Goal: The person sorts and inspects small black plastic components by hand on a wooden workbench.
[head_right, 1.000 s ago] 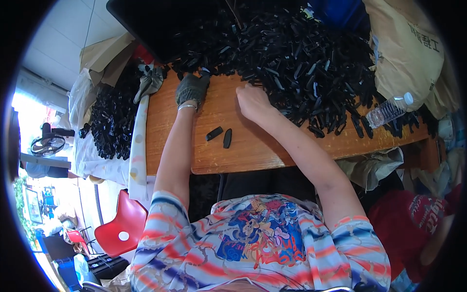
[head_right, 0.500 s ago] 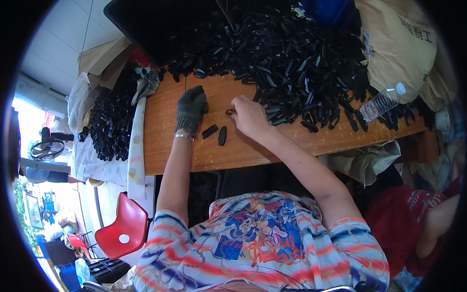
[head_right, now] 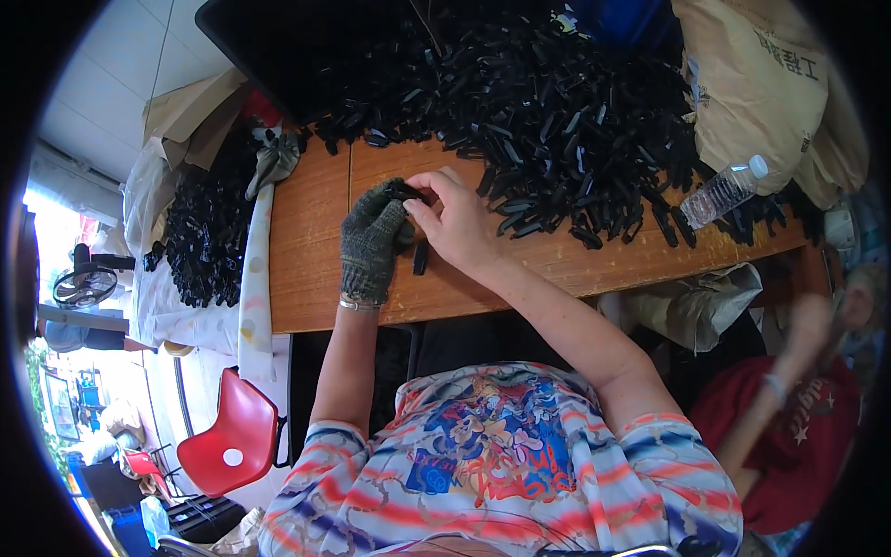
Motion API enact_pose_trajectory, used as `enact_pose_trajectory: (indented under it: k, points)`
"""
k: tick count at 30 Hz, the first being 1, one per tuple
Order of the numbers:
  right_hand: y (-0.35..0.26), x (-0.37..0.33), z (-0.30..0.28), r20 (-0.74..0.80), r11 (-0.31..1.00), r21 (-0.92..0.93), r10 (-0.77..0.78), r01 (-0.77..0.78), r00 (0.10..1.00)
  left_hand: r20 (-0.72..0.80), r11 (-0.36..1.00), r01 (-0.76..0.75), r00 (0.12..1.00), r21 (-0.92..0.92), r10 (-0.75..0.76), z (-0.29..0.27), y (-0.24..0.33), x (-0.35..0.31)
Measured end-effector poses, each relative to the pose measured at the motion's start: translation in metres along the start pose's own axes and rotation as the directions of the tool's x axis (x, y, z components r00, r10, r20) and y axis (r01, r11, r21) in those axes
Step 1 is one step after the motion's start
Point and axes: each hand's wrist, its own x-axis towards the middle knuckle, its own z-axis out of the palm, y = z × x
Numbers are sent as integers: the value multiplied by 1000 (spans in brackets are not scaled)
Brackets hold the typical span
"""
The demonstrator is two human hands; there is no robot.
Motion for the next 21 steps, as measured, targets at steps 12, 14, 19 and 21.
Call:
enact_pose_trajectory:
  k: [12, 14, 19, 21]
  points:
    - [8, -20, 4, 22, 966, -224, -125, 127, 992, -35, 984, -124, 991, 131, 130, 13, -10, -12]
    - [8, -22, 5, -8, 969, -236, -74, 70, 997, -17, 998, -53, 998, -32, 53, 11, -13, -13]
    - [12, -31, 14, 208, 982, -155, 134, -103, 969, 60, 996, -90, 994, -21, 91, 0, -27, -7]
    - [13, -33, 22, 141, 992, -26, 123, -120, 982, 68, 997, -32, 997, -64, 37, 0, -29, -3]
